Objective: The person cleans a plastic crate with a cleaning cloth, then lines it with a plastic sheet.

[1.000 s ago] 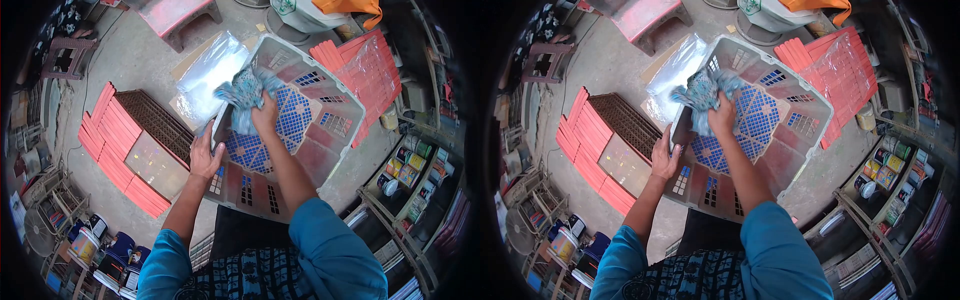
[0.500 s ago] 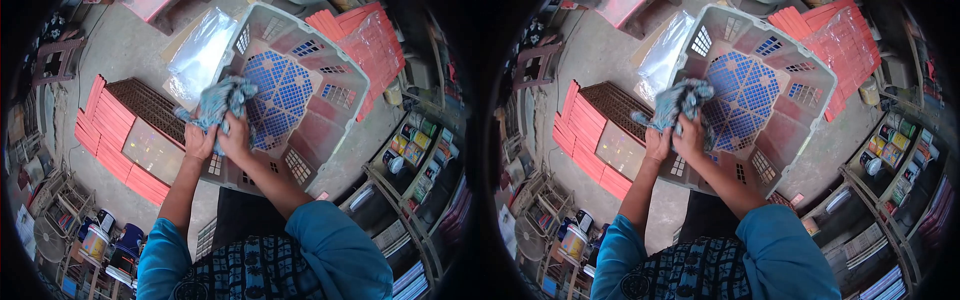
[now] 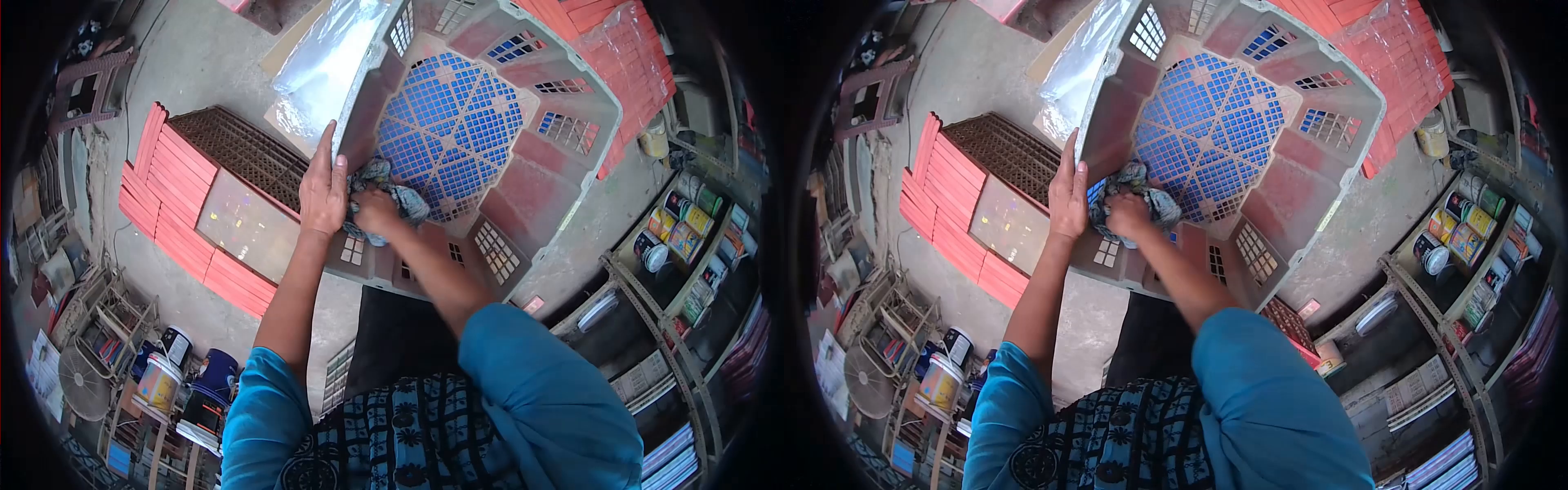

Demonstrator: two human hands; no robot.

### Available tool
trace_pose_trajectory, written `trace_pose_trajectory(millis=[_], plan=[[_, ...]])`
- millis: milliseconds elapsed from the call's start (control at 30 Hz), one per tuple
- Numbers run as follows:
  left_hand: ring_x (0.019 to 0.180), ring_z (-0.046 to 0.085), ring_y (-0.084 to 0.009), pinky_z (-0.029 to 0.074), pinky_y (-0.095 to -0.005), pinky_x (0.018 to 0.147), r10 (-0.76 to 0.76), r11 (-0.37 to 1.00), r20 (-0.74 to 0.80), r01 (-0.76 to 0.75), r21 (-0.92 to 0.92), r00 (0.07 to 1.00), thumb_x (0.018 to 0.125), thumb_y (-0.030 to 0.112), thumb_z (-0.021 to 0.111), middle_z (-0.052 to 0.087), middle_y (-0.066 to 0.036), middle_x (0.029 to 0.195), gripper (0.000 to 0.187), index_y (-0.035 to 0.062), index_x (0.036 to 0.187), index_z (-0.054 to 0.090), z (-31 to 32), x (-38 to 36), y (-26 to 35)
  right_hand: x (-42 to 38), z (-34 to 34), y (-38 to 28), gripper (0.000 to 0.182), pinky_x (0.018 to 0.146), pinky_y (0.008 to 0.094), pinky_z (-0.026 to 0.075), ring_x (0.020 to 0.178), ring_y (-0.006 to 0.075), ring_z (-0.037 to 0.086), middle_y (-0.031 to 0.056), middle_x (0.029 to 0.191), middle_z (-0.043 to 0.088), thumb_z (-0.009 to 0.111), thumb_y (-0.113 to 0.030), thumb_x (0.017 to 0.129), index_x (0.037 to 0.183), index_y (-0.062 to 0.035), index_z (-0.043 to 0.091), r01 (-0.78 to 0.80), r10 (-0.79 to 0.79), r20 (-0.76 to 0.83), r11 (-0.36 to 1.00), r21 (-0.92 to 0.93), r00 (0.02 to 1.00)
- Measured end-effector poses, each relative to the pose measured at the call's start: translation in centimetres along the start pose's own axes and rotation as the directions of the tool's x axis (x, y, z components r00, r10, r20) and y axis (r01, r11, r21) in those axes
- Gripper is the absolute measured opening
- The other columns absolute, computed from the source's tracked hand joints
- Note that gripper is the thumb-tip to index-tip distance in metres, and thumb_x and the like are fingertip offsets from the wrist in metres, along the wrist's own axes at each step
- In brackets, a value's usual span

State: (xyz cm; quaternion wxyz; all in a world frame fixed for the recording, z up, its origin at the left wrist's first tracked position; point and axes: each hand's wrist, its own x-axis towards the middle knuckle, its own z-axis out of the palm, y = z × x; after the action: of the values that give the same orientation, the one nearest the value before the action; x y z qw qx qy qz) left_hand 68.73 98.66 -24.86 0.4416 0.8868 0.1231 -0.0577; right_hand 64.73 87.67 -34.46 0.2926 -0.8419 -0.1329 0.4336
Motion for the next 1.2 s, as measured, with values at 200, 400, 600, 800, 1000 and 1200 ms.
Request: trace_pose_trajectory(millis=[200,400,600,800,1000,1200], plan=[[0.115,0.041,-0.0368,0.034,-0.0378,0.094,-0.028,0.999,0.003,0.028,-0.019,1.0,0.091,0.026,0.034,0.044,-0.022,0.123,0.043,0.0114,0.131,0.032,0.2,-0.2,-0.4,-1.2,-0.8,0.6,0.036,0.088,0.036,0.042,0.105,0.0287,0.05,0.019,0.108,0.054,0.058,-0.017,0.063,0.098,-0.0099,0.063,-0.035,0.015,-0.095,0.977,-0.211,0.995],[0.112,0.043,-0.0379,0.036,-0.0405,0.091,-0.033,0.999,-0.015,0.033,0.023,0.999,0.091,0.032,0.033,0.044,-0.02,0.123,0.044,0.017,0.132,0.031,0.5,-0.2,-0.8,-2.2,0.5,-0.9,0.022,0.083,0.0386,0.043,0.094,0.0315,0.054,0.0186,0.1,0.054,0.06,-0.011,0.062,0.083,-0.0047,0.063,0.167,-0.169,-0.02,0.983,-0.07,0.985],[0.111,0.043,-0.0389,0.037,-0.0418,0.09,-0.066,0.998,0.0,0.066,0.018,0.998,0.091,0.036,0.031,0.044,-0.02,0.123,0.044,0.0187,0.132,0.03,0.2,-0.5,-0.4,-5.3,-3.8,-2.6,0.026,0.083,0.038,0.041,0.095,0.03,0.053,0.0161,0.099,0.056,0.056,-0.009,0.062,0.087,-0.0093,0.064,0.238,-0.235,0.149,0.971,-0.004,0.961],[0.111,0.043,-0.0383,0.038,-0.0416,0.09,-0.046,0.999,-0.018,0.047,0.026,0.999,0.091,0.037,0.031,0.045,-0.02,0.122,0.044,0.0198,0.132,0.03,0.4,-0.8,-1.1,-3.0,1.0,-1.2,0.024,0.084,0.0412,0.04,0.102,0.031,0.05,0.0159,0.101,0.054,0.051,-0.008,0.068,0.088,-0.0102,0.062,0.233,-0.236,-0.028,0.969,-0.075,0.971],[0.109,0.045,-0.0382,0.038,-0.042,0.089,-0.032,0.999,-0.025,0.033,0.04,0.999,0.091,0.039,0.03,0.046,-0.02,0.121,0.045,0.0197,0.132,0.031,0.6,-0.3,-1.0,-8.8,-2.4,-4.9,0.024,0.085,0.0424,0.042,0.102,0.0336,0.048,0.0165,0.1,0.053,0.053,-0.008,0.066,0.088,-0.0099,0.062,0.328,-0.328,-0.023,0.945,0.008,0.945],[0.101,0.05,-0.0387,0.04,-0.0435,0.085,-0.013,0.986,-0.092,0.028,0.162,0.996,0.091,0.034,0.031,0.05,-0.022,0.113,0.043,0.0156,0.13,0.033,0.9,-0.4,-0.6,-1.5,1.0,0.3,0.032,0.086,0.0396,0.042,0.103,0.0299,0.05,0.0127,0.108,0.054,0.054,-0.01,0.067,0.097,-0.0178,0.062,0.041,-0.057,-0.148,0.993,-0.106,0.987]])
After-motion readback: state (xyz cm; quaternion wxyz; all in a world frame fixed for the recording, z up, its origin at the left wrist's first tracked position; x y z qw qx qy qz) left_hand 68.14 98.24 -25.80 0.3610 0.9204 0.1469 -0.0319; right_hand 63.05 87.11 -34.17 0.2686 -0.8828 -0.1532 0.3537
